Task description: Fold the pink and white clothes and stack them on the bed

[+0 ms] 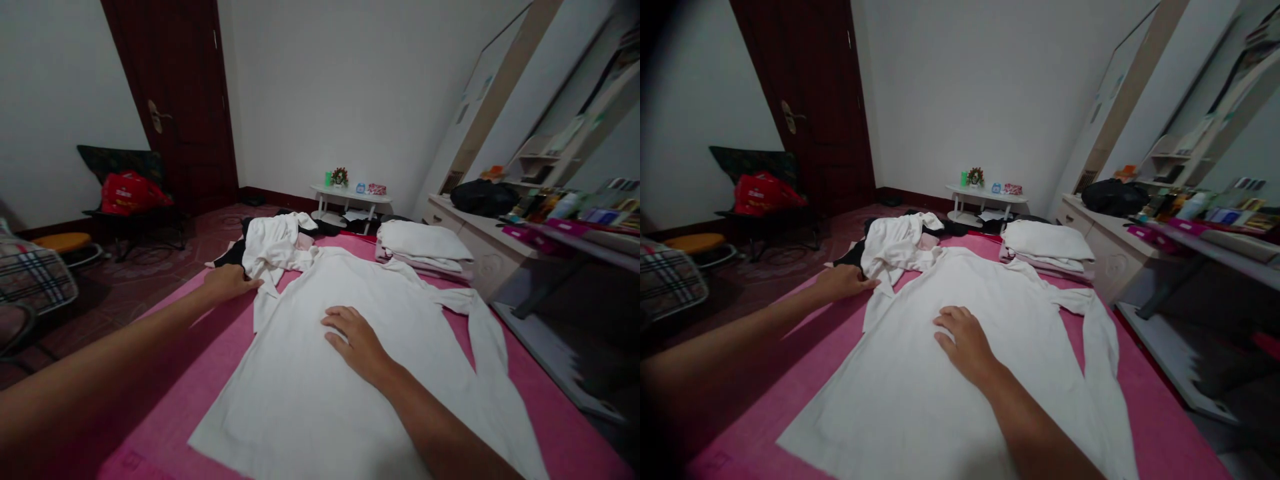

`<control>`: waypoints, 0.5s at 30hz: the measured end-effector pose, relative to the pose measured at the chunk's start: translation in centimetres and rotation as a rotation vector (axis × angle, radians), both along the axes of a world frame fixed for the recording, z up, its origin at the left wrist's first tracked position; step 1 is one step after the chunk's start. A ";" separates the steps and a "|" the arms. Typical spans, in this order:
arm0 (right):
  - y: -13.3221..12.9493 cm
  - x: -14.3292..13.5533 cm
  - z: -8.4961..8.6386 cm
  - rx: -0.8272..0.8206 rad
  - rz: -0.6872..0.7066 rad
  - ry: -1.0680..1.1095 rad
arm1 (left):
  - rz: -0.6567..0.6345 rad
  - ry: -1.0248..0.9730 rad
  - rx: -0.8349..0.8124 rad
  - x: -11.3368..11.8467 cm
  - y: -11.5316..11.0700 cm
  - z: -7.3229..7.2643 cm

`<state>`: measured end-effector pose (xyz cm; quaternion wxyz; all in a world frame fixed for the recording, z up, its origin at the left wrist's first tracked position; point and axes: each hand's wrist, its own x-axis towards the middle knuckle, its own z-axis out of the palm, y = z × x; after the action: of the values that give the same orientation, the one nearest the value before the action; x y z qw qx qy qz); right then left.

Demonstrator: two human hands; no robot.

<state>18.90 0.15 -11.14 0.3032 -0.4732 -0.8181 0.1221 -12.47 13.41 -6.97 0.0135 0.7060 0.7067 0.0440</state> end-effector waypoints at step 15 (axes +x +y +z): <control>-0.9 0.1 0.2 0.059 0.002 -0.037 | 0.020 -0.279 0.138 0.0 0.7 3.8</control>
<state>19.00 -0.70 -10.90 0.3018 -0.4654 -0.8273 0.0893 -12.51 14.09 -3.14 0.0624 0.6851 0.7004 0.1902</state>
